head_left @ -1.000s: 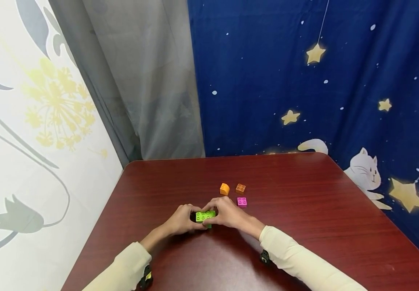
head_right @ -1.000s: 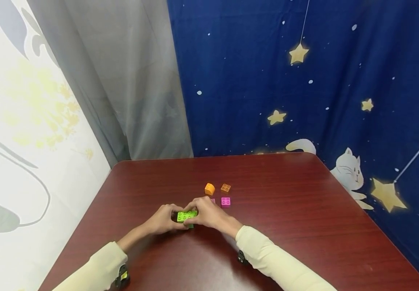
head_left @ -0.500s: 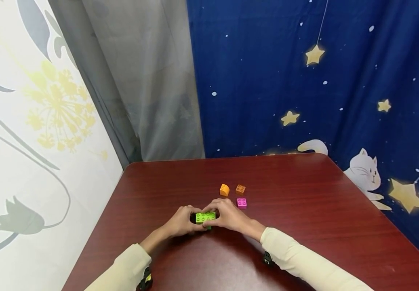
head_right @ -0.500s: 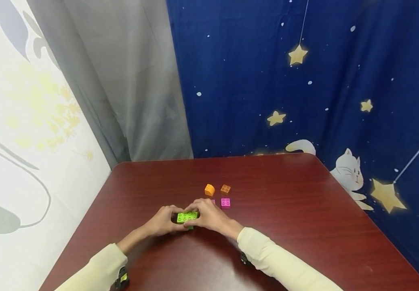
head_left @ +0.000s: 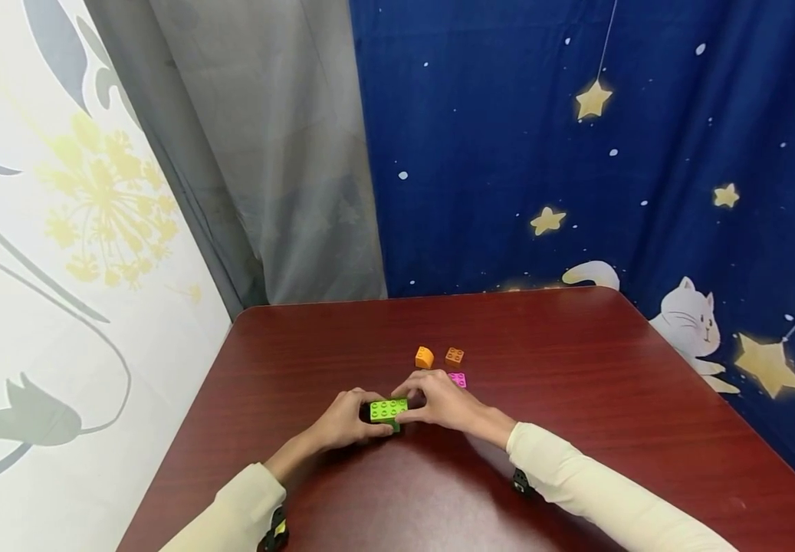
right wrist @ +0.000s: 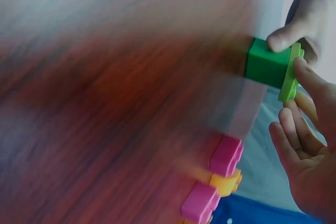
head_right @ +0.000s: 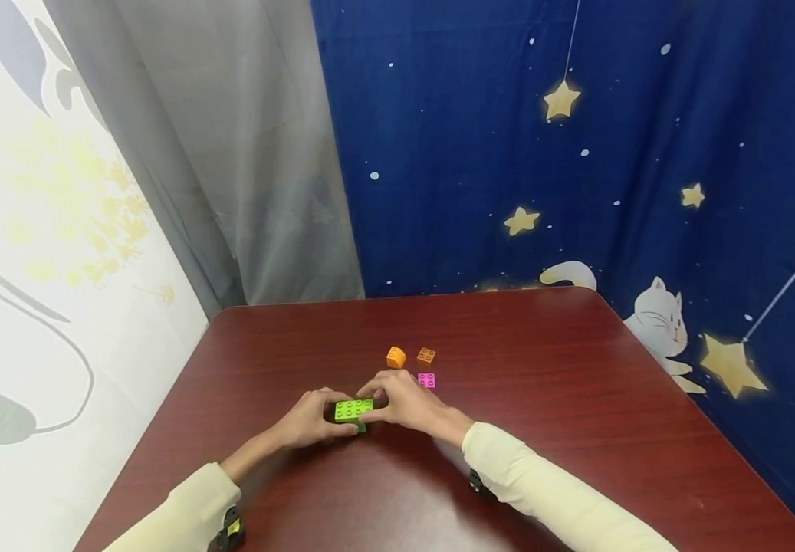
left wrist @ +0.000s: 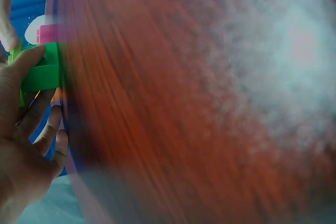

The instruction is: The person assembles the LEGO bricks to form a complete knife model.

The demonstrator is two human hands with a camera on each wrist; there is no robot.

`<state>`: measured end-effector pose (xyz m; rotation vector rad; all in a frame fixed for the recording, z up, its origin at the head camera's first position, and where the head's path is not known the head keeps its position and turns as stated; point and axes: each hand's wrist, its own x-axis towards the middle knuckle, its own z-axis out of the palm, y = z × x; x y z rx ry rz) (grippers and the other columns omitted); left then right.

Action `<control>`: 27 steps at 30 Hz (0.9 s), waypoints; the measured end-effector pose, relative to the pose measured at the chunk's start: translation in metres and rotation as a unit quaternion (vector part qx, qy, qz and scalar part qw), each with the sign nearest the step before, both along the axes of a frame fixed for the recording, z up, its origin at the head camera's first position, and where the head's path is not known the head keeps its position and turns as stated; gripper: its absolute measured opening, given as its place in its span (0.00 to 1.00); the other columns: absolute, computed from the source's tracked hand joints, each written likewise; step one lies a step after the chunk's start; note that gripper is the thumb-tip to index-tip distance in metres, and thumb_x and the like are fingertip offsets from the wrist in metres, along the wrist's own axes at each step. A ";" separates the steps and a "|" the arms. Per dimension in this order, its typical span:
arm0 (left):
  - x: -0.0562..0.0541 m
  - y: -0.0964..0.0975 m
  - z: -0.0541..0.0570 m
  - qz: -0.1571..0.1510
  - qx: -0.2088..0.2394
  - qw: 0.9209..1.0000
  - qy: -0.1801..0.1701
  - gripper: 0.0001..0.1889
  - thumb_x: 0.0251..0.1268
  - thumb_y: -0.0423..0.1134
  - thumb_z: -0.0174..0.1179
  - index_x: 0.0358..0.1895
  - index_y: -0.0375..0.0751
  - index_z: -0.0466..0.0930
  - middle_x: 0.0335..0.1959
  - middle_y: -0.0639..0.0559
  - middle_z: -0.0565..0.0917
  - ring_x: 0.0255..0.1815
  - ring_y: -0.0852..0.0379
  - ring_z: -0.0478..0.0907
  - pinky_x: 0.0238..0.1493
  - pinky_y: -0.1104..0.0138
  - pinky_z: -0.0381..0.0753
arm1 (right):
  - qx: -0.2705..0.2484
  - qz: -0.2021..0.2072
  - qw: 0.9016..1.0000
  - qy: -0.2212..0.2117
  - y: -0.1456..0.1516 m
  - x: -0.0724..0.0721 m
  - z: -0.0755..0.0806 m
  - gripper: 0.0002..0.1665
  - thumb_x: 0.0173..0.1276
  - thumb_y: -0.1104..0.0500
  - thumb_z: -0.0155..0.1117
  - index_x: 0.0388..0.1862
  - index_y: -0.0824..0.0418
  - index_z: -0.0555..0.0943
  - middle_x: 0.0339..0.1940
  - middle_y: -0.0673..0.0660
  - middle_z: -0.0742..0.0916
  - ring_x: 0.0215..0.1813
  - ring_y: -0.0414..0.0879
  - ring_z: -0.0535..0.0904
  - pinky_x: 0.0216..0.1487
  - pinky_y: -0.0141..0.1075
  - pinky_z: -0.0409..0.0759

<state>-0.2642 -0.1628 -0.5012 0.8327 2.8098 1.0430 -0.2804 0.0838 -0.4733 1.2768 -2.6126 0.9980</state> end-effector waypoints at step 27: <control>0.004 0.005 0.014 -0.021 0.042 0.998 0.031 0.20 0.60 0.49 0.78 0.55 0.51 0.89 0.48 0.61 0.87 0.47 0.60 0.78 0.48 0.64 0.80 | 0.027 -0.124 0.992 0.025 0.078 -0.037 -0.015 0.26 0.58 0.54 0.84 0.53 0.62 0.88 0.47 0.55 0.90 0.49 0.48 0.86 0.53 0.45 0.85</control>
